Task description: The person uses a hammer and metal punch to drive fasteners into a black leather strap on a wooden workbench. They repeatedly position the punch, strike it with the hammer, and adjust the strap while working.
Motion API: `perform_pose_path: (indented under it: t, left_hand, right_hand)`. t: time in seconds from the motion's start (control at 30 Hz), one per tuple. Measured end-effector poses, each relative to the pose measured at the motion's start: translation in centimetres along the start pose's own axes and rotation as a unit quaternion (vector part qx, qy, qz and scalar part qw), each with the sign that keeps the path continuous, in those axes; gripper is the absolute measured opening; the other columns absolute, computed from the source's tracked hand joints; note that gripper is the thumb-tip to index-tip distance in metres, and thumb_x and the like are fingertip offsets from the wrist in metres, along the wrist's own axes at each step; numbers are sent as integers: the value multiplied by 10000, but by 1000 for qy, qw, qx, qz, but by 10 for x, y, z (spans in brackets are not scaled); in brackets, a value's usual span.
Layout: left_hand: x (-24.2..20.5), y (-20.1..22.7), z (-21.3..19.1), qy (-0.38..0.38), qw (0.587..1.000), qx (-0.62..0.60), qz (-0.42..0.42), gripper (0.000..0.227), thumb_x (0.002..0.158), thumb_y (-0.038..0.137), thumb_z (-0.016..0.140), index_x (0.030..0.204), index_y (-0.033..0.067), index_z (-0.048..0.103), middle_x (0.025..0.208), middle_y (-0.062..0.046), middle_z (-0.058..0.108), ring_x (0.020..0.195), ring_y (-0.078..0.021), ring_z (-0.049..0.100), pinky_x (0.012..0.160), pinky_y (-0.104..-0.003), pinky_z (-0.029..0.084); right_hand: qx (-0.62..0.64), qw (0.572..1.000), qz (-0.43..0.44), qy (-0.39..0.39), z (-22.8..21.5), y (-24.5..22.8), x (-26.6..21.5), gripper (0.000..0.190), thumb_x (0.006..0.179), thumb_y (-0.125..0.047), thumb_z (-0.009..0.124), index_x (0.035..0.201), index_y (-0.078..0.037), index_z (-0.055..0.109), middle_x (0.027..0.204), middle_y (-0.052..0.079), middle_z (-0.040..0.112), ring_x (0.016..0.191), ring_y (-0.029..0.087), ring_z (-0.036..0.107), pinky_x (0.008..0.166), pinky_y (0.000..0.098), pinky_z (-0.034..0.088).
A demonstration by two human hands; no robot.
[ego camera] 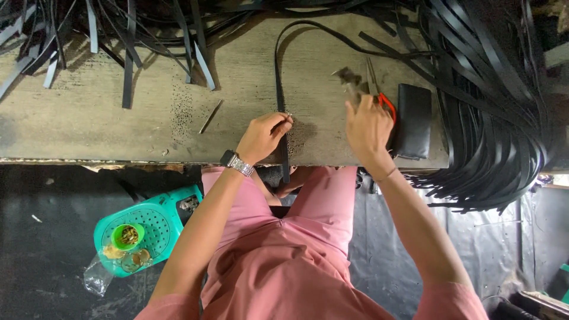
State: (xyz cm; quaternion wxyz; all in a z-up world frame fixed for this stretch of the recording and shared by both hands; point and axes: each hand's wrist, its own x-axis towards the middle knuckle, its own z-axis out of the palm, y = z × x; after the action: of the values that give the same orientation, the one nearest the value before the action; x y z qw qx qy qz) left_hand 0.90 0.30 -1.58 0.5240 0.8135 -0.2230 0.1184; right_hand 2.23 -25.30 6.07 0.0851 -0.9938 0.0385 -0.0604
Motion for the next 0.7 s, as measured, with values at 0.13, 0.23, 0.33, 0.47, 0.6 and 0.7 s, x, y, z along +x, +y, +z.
perform_pose_path:
  t: [0.13, 0.23, 0.33, 0.47, 0.6, 0.7]
  left_hand:
    - [2, -4, 2, 16, 998, 48, 37, 137, 1033, 172, 679, 979, 53, 721, 968, -87, 764, 963, -290, 751, 821, -351, 613]
    - [0, -4, 5, 44, 994, 76, 69, 31, 970, 73, 730, 975, 44, 720, 959, -91, 746, 950, -308, 744, 817, -367, 617]
    - [-1, -6, 10, 56, 989, 108, 84, 36, 942, 59, 749, 960, 60, 719, 928, -76, 736, 912, -301, 740, 802, -370, 619]
    - [0, -13, 8, 98, 994, 48, 8, 119, 932, 95, 760, 834, 157, 732, 790, 13, 760, 795, -233, 753, 720, -307, 604]
    - [18, -2, -17, 124, 973, -58, -189, 200, 969, 177, 689, 793, 181, 783, 833, -26, 790, 825, -218, 773, 705, -320, 636]
    - [24, -17, -22, 300, 806, -411, -301, 208, 1066, 175, 496, 964, 35, 611, 901, -118, 733, 896, -285, 788, 795, -379, 709]
  right_hand:
    - [-83, 978, -175, 82, 30, -14, -5, 374, 986, -365, 655, 1241, -92, 647, 1044, 134, 658, 1061, 314, 597, 909, 457, 445]
    - [82, 954, -281, 70, 53, -34, -15, 381, 943, -309, 670, 1283, -138, 676, 1061, 80, 616, 1057, 270, 581, 871, 419, 465]
    - [161, 936, -310, 25, 63, -50, -20, 318, 891, -352, 708, 1131, -144, 686, 1042, 24, 565, 1025, 240, 531, 833, 384, 436]
    - [126, 940, -318, 4, 52, -60, -19, 345, 851, -392, 758, 976, -76, 698, 1051, 22, 441, 970, 270, 443, 775, 393, 375]
    - [139, 939, -314, -18, 42, -63, -18, 319, 913, -414, 709, 1038, -121, 681, 1045, 10, 377, 930, 245, 395, 762, 393, 333]
    - [157, 938, -309, -32, 43, -62, -22, 322, 944, -427, 677, 1179, -209, 710, 1056, -9, 369, 934, 228, 378, 768, 367, 302]
